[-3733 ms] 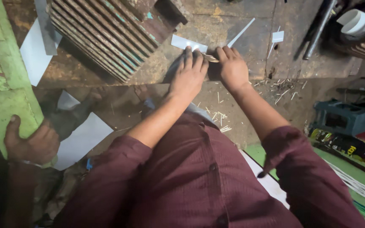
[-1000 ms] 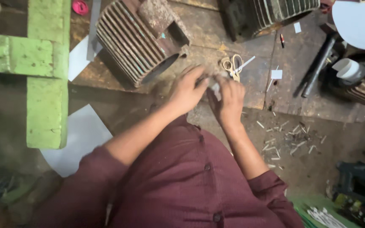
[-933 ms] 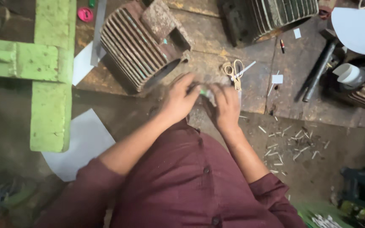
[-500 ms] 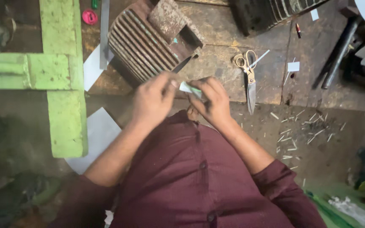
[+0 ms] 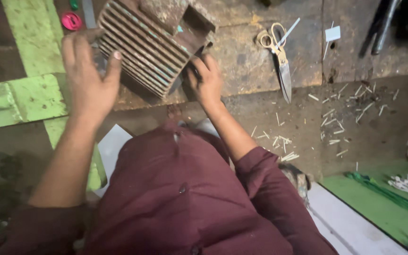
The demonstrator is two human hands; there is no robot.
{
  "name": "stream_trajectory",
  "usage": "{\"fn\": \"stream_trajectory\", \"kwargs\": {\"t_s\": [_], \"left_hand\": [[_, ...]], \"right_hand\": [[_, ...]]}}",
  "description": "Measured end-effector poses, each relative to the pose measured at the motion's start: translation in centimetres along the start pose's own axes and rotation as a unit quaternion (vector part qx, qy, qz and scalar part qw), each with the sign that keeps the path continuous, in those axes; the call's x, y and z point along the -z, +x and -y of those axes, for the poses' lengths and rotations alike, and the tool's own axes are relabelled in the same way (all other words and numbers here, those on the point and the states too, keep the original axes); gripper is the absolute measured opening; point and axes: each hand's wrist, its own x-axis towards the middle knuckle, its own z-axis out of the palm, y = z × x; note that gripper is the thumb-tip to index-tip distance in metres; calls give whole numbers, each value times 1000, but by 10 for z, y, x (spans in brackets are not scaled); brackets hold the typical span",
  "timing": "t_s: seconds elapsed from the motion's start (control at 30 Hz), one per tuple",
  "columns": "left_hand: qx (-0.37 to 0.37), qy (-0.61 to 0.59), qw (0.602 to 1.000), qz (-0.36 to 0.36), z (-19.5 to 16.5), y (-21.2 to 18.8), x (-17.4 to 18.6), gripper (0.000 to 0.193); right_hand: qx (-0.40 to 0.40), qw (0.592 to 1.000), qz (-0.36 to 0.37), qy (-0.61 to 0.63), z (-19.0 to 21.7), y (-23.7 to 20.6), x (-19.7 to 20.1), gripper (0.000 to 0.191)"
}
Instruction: The person cuts white insulating paper into small strips with scissors, folds each strip, and inserts the folded strips into the slots of a motor stator housing on the workbench, working around the housing and pressing strips into place by hand.
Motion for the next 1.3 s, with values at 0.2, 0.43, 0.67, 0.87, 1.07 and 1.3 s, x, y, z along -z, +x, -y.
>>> {"fn": "stream_trajectory", "kwargs": {"t_s": [0.2, 0.43, 0.67, 0.87, 1.07, 1.3], "left_hand": [[41, -24, 999, 24, 17, -13, 2, 40], [52, -48, 997, 20, 24, -10, 7, 35], [51, -72, 996, 21, 29, -6, 8, 30], [29, -62, 998, 12, 41, -2, 6, 29], [52, -143, 988, 29, 69, -3, -16, 34], [62, -222, 971, 65, 90, 2, -46, 75]], "right_hand": [[-21, 999, -14, 34, -1, 7, -5, 38], [50, 997, 29, -58, 15, 6, 27, 41], [62, 995, 37, -67, 4, 4, 14, 34], [97, 990, 56, -86, -4, -7, 25, 33], [107, 982, 85, -131, -15, -6, 8, 42], [120, 984, 69, -109, -7, 0, 18, 35]]}}
